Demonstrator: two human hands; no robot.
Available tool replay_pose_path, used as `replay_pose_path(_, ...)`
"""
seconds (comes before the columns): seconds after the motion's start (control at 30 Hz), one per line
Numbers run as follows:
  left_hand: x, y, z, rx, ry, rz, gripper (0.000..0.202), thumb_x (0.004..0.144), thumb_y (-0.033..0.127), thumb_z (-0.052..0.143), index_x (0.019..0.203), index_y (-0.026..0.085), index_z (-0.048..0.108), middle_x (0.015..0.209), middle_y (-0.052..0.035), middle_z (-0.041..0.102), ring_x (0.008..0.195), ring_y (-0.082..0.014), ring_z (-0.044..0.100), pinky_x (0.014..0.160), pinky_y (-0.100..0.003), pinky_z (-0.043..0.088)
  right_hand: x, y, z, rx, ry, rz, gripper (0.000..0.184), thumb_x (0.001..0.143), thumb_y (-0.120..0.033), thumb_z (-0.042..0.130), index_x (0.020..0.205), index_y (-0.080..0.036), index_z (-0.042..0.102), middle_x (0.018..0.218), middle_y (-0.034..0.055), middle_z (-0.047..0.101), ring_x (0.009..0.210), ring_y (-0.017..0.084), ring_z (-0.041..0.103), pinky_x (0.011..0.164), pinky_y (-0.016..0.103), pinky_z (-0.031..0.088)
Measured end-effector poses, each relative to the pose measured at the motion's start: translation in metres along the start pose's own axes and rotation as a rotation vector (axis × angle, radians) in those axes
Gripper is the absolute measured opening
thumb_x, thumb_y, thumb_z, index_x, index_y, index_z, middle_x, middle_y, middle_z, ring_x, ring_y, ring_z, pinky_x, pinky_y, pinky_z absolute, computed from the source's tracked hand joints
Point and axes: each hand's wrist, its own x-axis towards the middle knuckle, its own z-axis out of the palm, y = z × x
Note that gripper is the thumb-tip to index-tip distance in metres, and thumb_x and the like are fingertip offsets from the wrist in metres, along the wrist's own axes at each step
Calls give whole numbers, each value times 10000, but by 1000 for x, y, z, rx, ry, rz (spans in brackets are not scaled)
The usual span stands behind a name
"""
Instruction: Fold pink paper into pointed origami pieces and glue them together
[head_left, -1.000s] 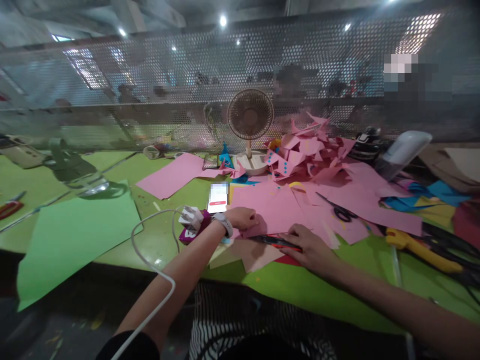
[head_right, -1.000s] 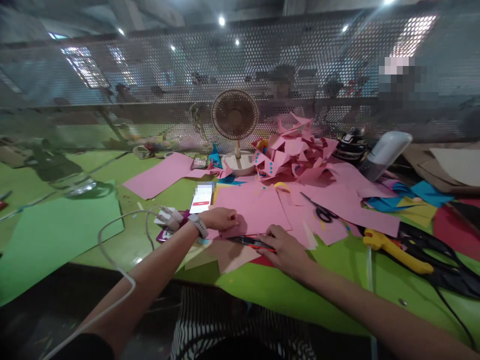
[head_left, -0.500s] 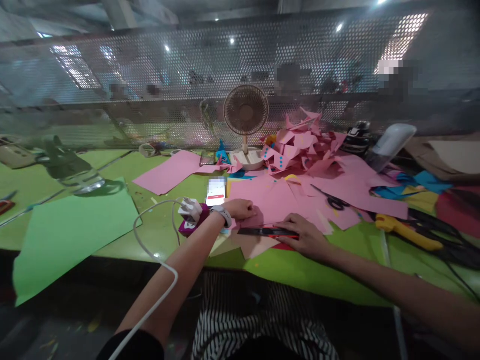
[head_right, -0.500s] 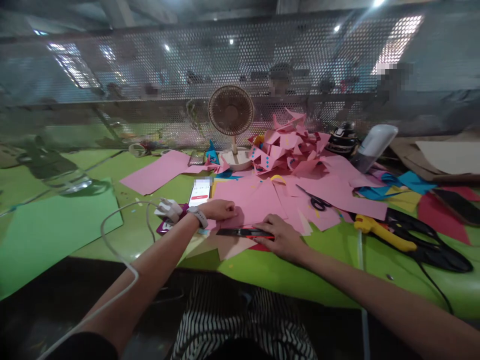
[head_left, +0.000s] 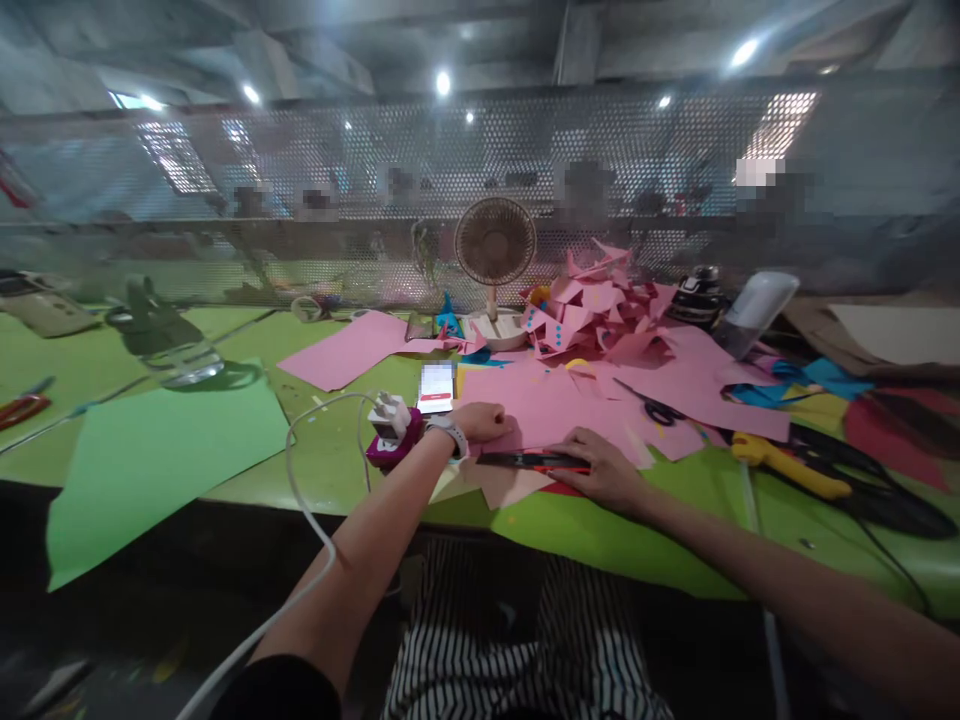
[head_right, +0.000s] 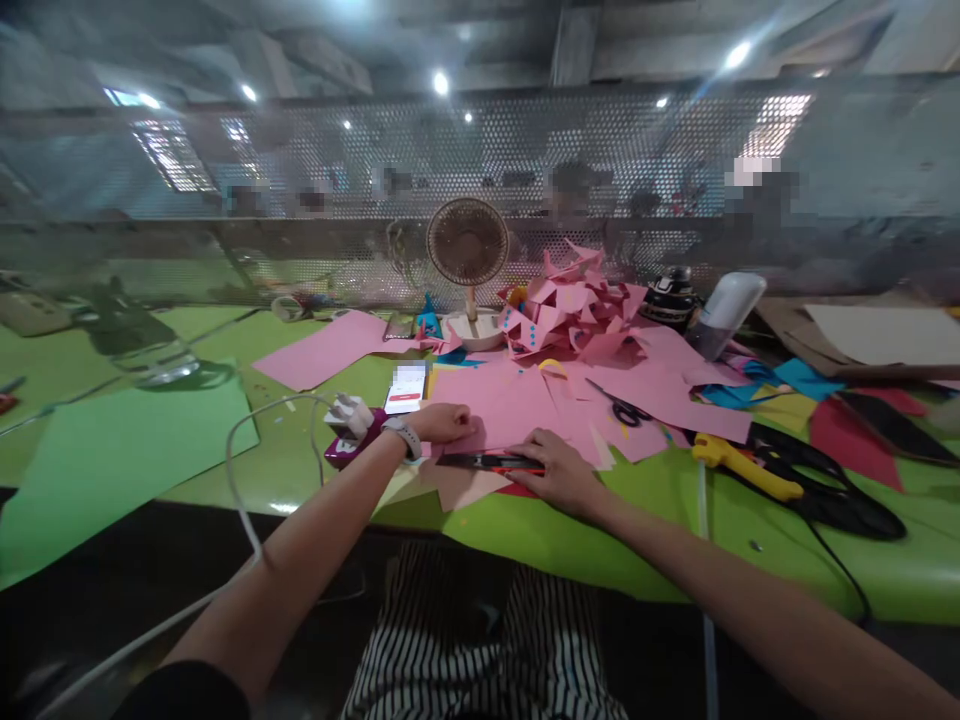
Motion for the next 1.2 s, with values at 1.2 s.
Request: replay_pose_path(1.2, -8, -1, 6, -28, 103, -1, 314, 810, 476, 431, 855, 203, 578, 870, -38, 663, 769, -180, 585, 608, -248, 384, 2, -1, 2, 51, 14, -11, 322, 793, -415, 593, 1073, -262, 634, 887, 42, 561, 850, 185, 549, 749, 318, 459)
